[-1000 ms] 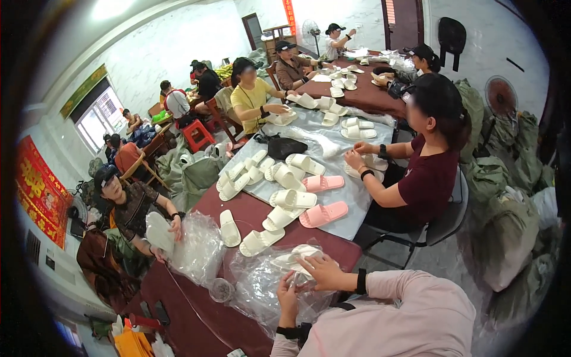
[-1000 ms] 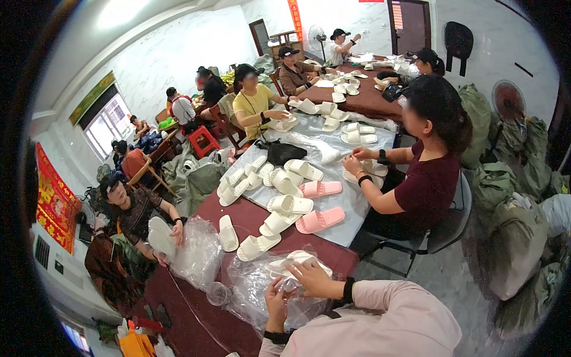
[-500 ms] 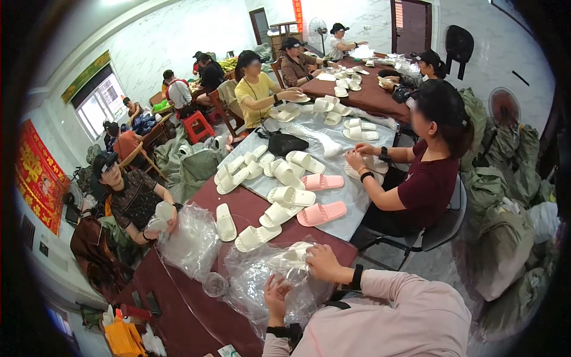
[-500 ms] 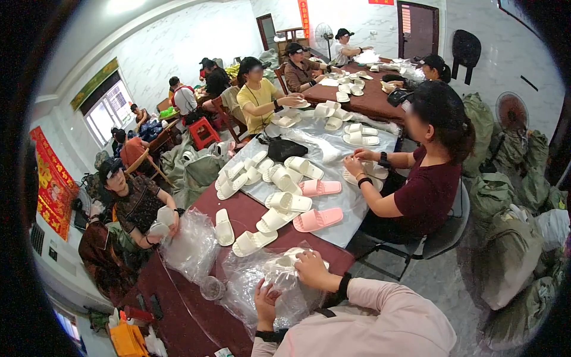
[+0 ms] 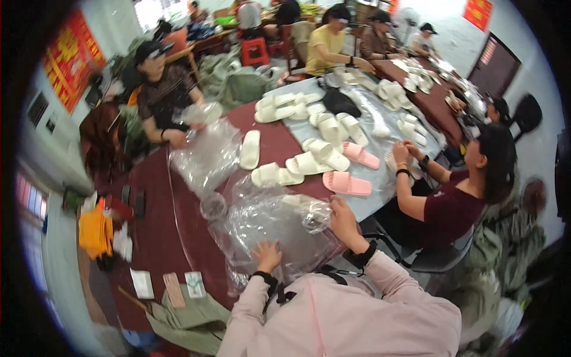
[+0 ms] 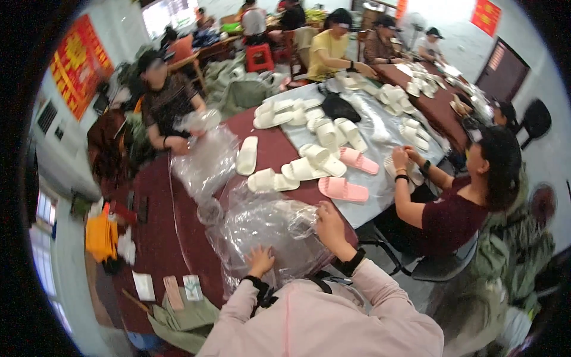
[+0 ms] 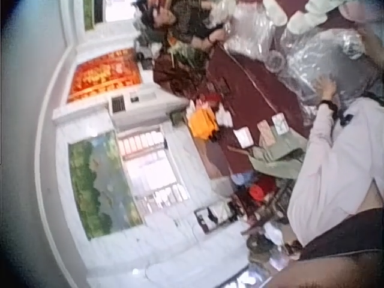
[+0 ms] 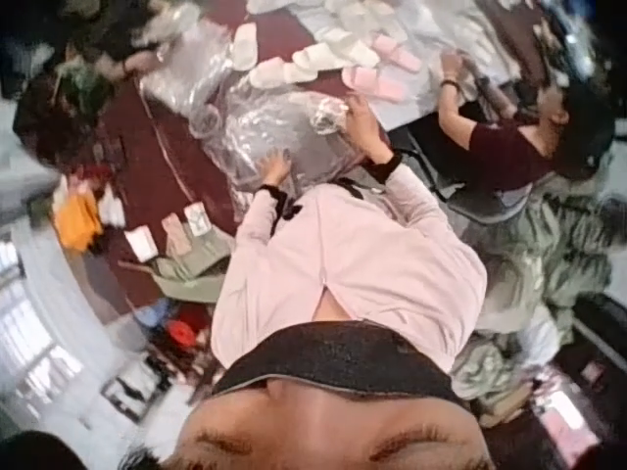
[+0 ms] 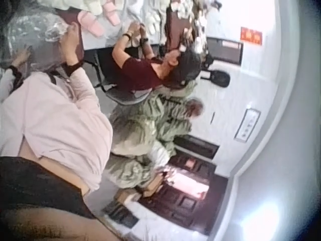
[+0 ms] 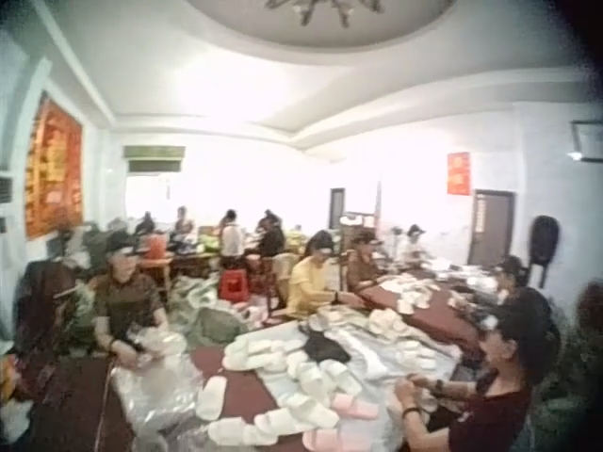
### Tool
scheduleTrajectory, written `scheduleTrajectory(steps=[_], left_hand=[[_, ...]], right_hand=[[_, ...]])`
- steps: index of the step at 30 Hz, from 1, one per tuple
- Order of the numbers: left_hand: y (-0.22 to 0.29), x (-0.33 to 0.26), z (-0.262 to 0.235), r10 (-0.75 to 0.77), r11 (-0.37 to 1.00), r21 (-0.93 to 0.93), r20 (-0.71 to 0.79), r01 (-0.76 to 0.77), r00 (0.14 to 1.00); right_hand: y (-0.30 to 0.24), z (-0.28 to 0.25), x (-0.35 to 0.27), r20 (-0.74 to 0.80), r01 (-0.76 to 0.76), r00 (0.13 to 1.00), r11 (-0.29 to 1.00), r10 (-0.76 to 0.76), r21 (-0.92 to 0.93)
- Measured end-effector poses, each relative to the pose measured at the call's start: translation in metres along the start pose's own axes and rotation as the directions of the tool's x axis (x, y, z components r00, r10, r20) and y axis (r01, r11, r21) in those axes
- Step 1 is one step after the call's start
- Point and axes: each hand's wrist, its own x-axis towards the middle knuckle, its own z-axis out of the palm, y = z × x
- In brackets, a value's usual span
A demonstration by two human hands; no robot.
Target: The recorder is packing finished white foam slippers into clear plastic bags at a manufacturing workstation.
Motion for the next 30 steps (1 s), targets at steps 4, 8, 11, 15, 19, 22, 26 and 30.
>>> scheduleTrajectory(steps=[4,8,11,15,19,22,26,30], left_hand=[[-0.014,0.000,0.012,0.078,0.997,0.006,0.069,-0.078,0.995],[-0.012,0.005,0.018,0.106,0.994,-0.029,0.088,-0.104,0.990],[-0.014,0.017,0.032,0.162,0.986,-0.055,0.073,-0.158,0.984],[-0.035,0.047,0.069,0.283,0.952,-0.116,-0.027,-0.284,0.959],[-0.020,0.050,0.049,0.287,0.897,-0.318,-0.109,-0.307,0.952],[-0.002,0.026,-0.006,0.241,0.971,0.034,-0.122,-0.239,0.963],[-0.033,0.003,-0.024,0.169,0.959,0.277,-0.405,-0.055,0.899],[-0.057,0.001,-0.003,-0.022,0.999,0.042,-0.164,0.029,0.986]], right_hand=[[-0.016,-0.005,0.006,0.005,-0.006,1.000,0.999,0.006,0.039],[-0.021,-0.007,0.010,-0.033,0.060,0.998,0.995,-0.058,0.074],[-0.024,-0.004,0.013,-0.056,0.130,0.991,0.979,-0.123,0.156],[-0.049,0.003,0.018,0.026,0.115,0.991,0.948,-0.129,0.296],[-0.047,0.011,0.023,0.038,0.137,0.986,0.924,-0.161,0.357],[-0.043,0.007,0.029,0.018,0.129,0.989,0.930,-0.144,0.343],[-0.046,0.009,0.030,0.016,0.138,0.988,0.932,-0.153,0.335],[-0.059,0.014,0.032,0.006,0.163,0.985,0.926,-0.175,0.340]])
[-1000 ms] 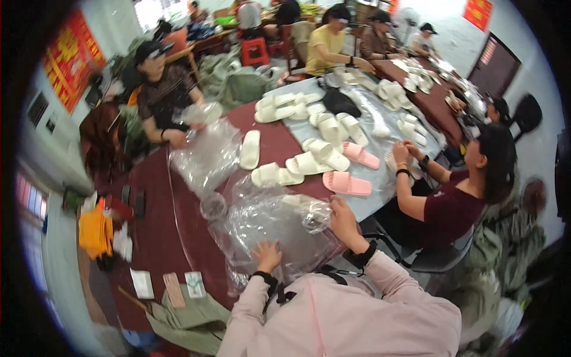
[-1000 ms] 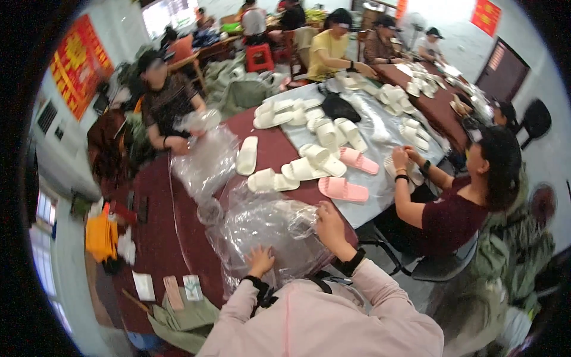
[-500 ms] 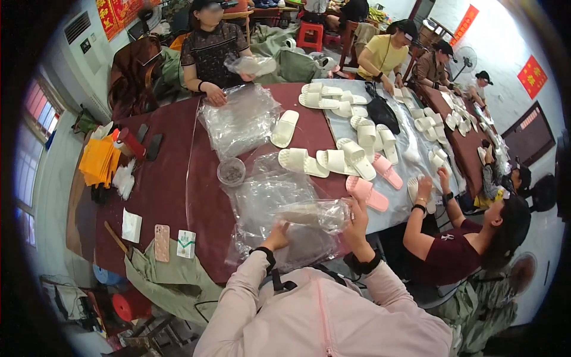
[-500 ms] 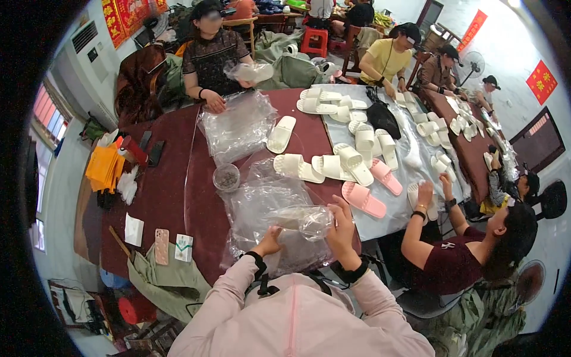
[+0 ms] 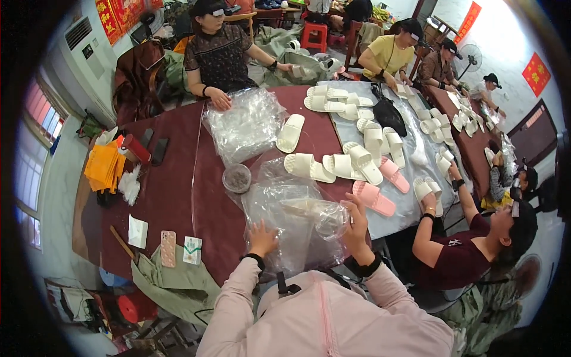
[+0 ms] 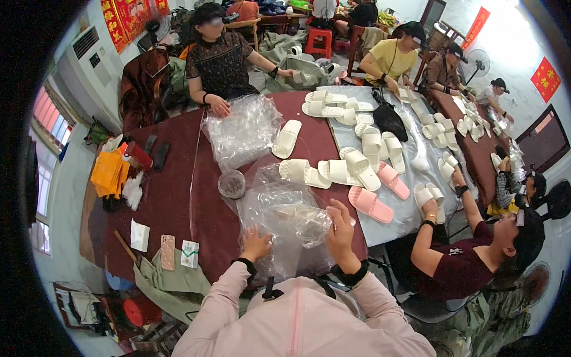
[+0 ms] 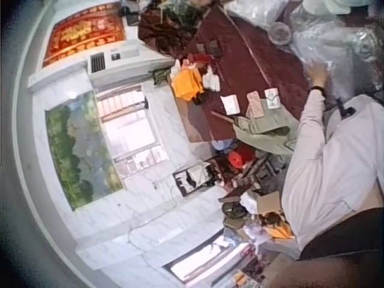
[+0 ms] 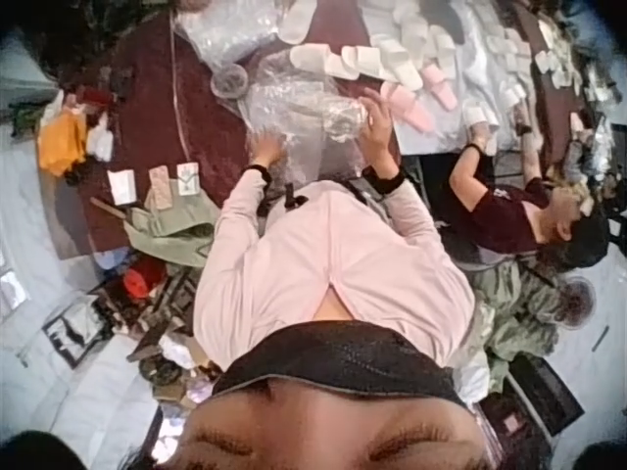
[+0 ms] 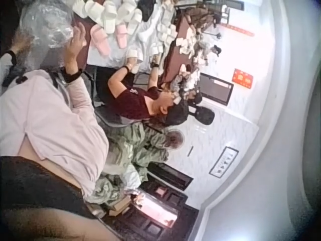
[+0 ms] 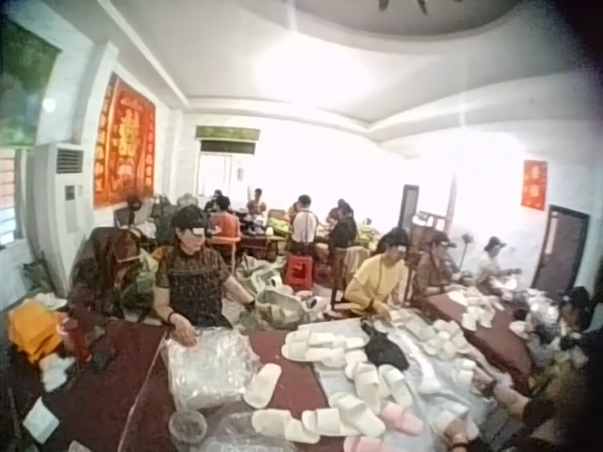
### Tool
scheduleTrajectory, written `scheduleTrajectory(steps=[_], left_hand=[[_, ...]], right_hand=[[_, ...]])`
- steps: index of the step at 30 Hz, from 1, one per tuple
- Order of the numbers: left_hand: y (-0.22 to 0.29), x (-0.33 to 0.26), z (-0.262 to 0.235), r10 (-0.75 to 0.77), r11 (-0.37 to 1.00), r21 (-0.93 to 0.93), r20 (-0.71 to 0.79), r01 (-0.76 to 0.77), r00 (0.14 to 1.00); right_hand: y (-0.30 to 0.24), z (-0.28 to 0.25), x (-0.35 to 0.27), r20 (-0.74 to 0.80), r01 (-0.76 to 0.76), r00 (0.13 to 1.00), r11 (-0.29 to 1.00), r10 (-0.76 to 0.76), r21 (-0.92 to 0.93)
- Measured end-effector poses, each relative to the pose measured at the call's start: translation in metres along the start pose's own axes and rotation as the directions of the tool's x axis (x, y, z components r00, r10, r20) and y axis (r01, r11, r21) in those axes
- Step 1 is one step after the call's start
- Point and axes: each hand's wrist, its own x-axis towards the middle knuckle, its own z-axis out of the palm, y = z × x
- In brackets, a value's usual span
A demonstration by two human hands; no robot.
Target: The recorder is packing finished white foam slippers into clear plastic bags at a manufacturing workstation.
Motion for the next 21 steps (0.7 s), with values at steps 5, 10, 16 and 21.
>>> scheduleTrajectory(steps=[5,10,16,21], left_hand=[[0.021,0.013,0.012,0.000,0.997,0.079,0.039,-0.003,0.999],[0.068,0.017,-0.024,0.007,0.987,0.157,0.118,-0.026,0.993],[-0.032,0.045,-0.002,-0.189,0.973,-0.196,-0.367,0.123,0.911],[-0.027,0.083,-0.098,-0.324,0.944,-0.235,-0.509,0.233,0.797]], right_hand=[[-0.001,0.013,0.001,0.033,0.054,0.998,0.998,-0.054,-0.013],[0.026,0.011,-0.007,0.177,-0.039,0.983,0.994,0.056,-0.098],[0.021,0.019,-0.014,0.311,-0.024,0.949,0.994,0.056,-0.105],[0.022,0.007,-0.023,0.421,0.015,0.907,0.996,0.024,-0.089]])
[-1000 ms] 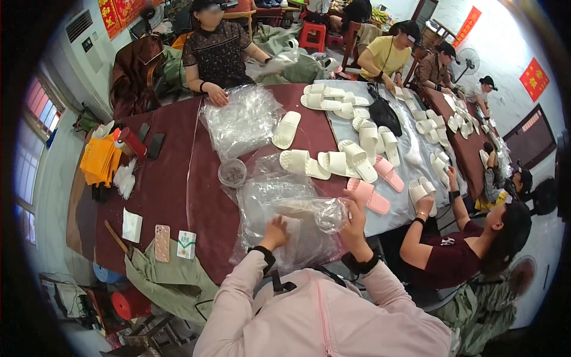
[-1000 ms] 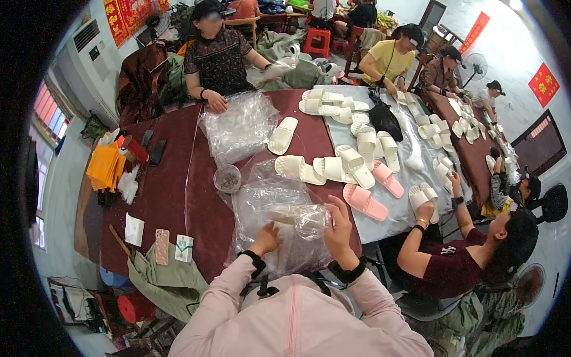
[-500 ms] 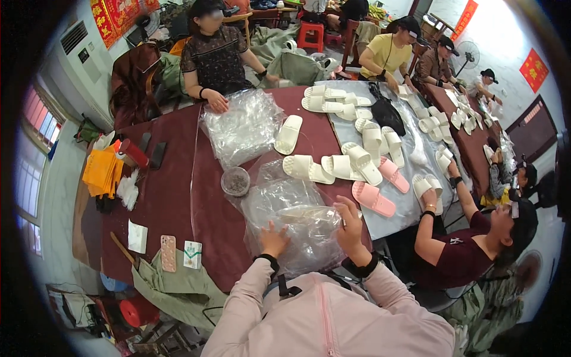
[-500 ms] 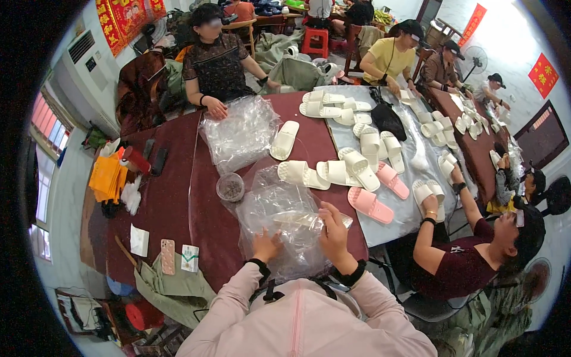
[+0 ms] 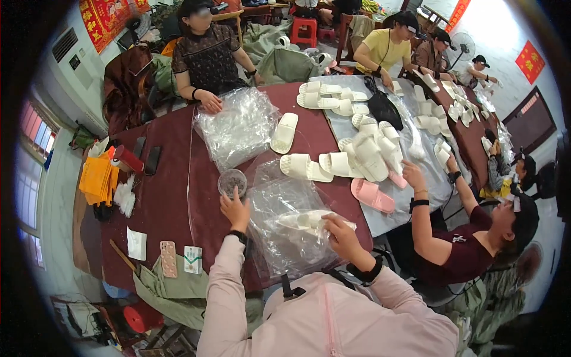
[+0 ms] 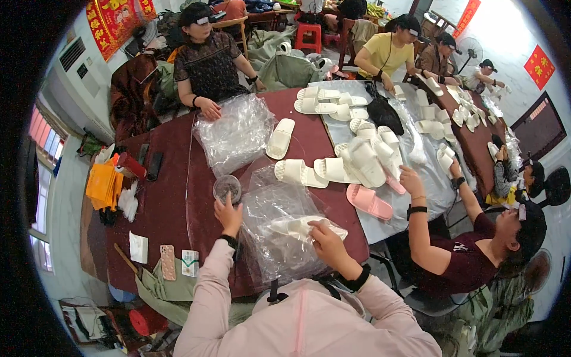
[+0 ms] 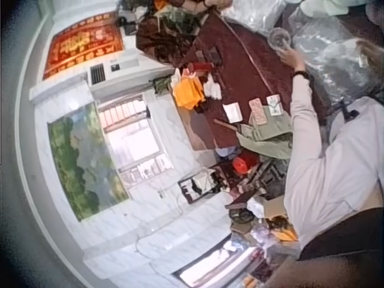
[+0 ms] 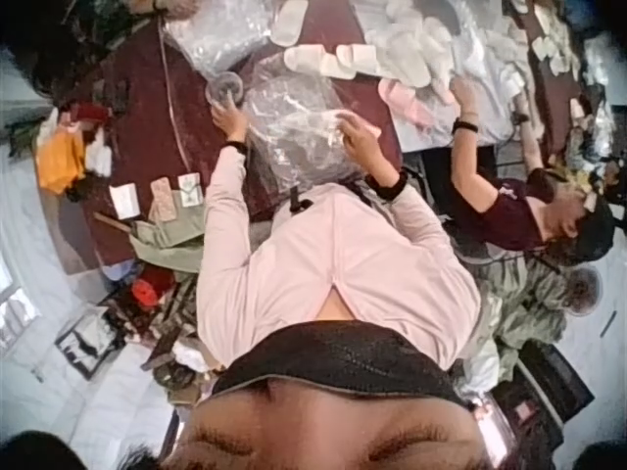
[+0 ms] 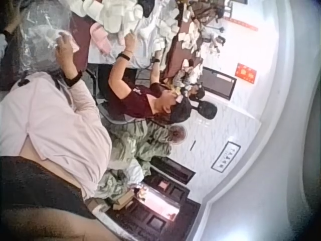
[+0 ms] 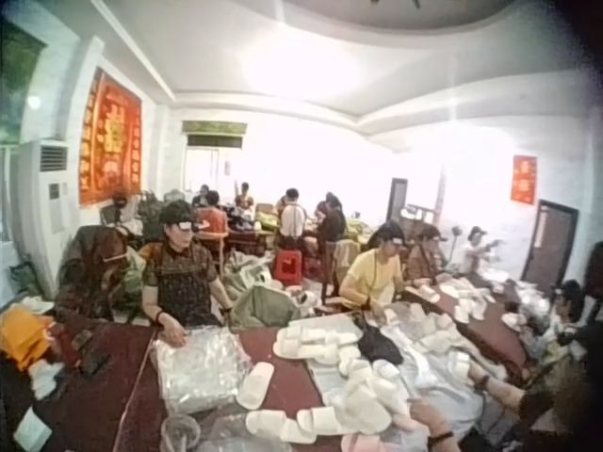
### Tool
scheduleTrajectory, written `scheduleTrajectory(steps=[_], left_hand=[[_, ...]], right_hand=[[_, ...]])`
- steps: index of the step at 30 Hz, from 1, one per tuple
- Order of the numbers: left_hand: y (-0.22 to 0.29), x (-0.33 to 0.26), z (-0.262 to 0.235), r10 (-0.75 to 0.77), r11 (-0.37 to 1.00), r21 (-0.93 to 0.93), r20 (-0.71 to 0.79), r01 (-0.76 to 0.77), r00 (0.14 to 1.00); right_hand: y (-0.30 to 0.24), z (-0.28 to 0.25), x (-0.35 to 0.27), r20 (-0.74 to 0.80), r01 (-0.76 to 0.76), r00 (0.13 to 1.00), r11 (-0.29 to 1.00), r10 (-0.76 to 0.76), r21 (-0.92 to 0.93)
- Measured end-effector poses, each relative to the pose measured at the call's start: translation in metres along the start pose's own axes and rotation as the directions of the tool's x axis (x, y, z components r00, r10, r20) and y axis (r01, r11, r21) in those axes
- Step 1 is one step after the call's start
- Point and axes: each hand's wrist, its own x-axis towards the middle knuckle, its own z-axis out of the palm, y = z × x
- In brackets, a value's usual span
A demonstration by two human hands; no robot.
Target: The recorder is packing finished white foam slippers into clear plastic bags at a manufacturing workstation.
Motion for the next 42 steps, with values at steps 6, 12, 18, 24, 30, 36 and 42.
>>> scheduleTrajectory(steps=[6,12,18,24,30,36,42], left_hand=[[0.016,0.044,-0.012,-0.157,0.986,0.085,0.236,0.141,0.959],[-0.012,0.047,0.008,0.024,1.000,-0.015,0.184,-0.022,0.983],[-0.039,0.038,-0.002,0.058,0.988,-0.151,0.114,-0.040,0.992],[-0.024,0.014,-0.030,0.243,0.942,-0.245,0.019,-0.231,0.970],[-0.019,-0.019,-0.016,0.413,0.897,-0.229,0.134,-0.377,0.901],[-0.011,-0.023,-0.005,0.291,0.952,-0.017,0.353,-0.305,0.889],[-0.007,-0.044,-0.015,0.321,0.939,0.036,0.269,-0.343,0.908]], right_hand=[[-0.008,-0.005,-0.012,0.132,0.045,0.990,0.999,-0.048,0.021],[-0.011,-0.004,-0.017,0.140,-0.005,0.990,1.000,0.002,0.020],[-0.015,0.000,-0.006,0.141,-0.046,0.989,0.996,0.035,0.077],[-0.015,0.007,0.001,0.050,0.009,0.999,0.999,-0.010,0.034],[-0.021,0.008,0.001,0.009,-0.013,1.000,1.000,0.013,0.017],[-0.023,0.010,-0.007,-0.022,-0.017,1.000,1.000,0.017,-0.007],[-0.024,0.010,-0.017,-0.122,-0.111,0.986,0.994,0.111,0.008]])
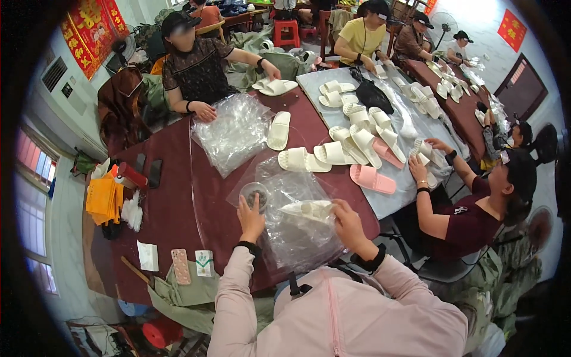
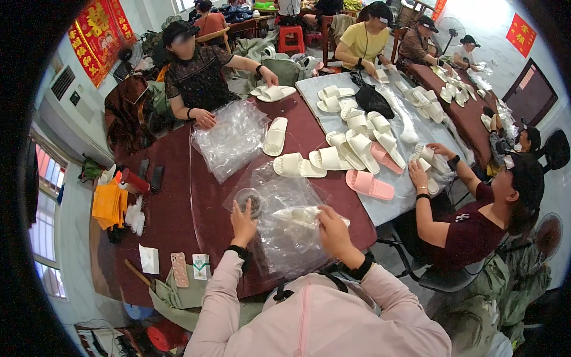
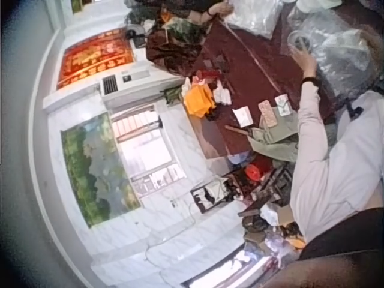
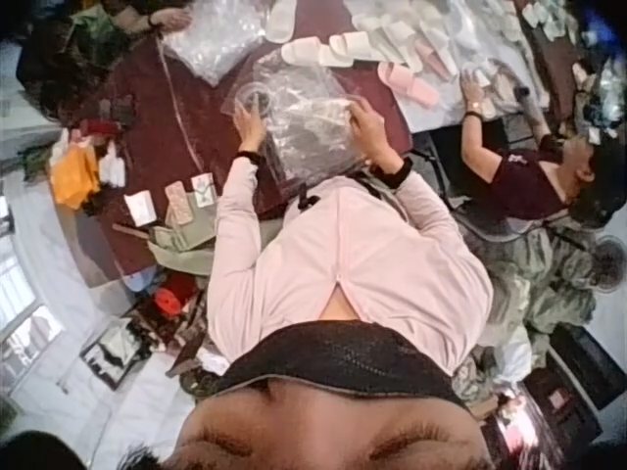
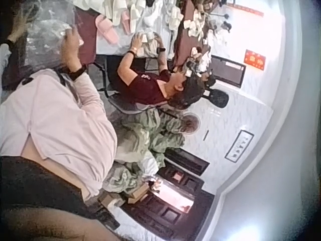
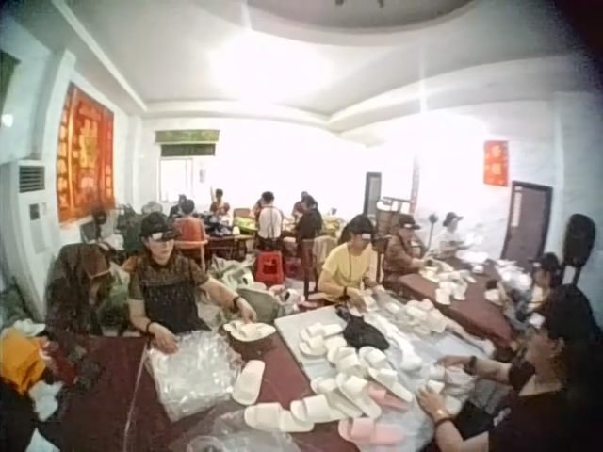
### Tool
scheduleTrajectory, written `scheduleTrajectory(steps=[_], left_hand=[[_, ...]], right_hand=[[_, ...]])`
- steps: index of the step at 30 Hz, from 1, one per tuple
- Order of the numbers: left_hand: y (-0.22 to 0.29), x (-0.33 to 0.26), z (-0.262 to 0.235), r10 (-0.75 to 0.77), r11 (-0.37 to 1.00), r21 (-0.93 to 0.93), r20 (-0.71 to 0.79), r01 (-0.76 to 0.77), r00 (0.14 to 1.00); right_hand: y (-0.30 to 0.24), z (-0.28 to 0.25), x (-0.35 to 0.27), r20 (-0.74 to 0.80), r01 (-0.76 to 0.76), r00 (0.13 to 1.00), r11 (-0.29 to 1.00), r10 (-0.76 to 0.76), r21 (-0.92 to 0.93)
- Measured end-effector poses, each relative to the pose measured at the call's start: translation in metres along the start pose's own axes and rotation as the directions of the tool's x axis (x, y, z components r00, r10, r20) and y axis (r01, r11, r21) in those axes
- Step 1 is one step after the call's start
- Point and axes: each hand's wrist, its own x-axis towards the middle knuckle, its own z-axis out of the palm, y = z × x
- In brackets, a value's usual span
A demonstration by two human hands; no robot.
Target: The recorder is packing finished white foam slippers into clear plastic bags at a manufacturing workstation.
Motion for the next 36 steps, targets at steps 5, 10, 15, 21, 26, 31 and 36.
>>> scheduleTrajectory(steps=[5,10,15,21,26,31,36], left_hand=[[0.018,-0.067,0.033,0.204,0.975,-0.053,-0.185,-0.217,0.961],[0.022,-0.123,0.061,0.287,0.956,-0.154,0.331,-0.248,0.899],[0.035,-0.142,0.065,0.246,0.957,0.023,0.465,-0.290,0.850],[0.034,-0.158,0.063,0.208,0.977,-0.038,0.349,-0.208,0.914],[0.044,-0.185,0.064,0.139,0.990,0.011,0.167,-0.143,0.976],[0.072,-0.204,0.075,0.003,0.999,-0.047,0.031,-0.001,1.000],[0.096,-0.240,0.076,-0.126,0.991,-0.049,-0.034,0.124,0.991]], right_hand=[[0.017,-0.012,-0.006,-0.458,-0.044,0.886,0.995,0.079,0.087],[0.015,-0.029,-0.016,-0.513,-0.185,0.797,0.937,0.319,0.296],[0.019,-0.035,-0.023,-0.423,-0.157,0.817,0.856,0.393,0.492],[0.009,-0.042,-0.014,-0.382,-0.073,0.858,0.817,0.344,0.572],[0.004,-0.053,-0.017,-0.311,0.039,0.891,0.626,0.331,0.779],[-0.039,-0.079,-0.034,-0.100,0.032,0.983,0.390,0.156,0.920],[-0.030,-0.067,-0.050,0.076,-0.067,0.997,0.387,-0.009,0.920]])
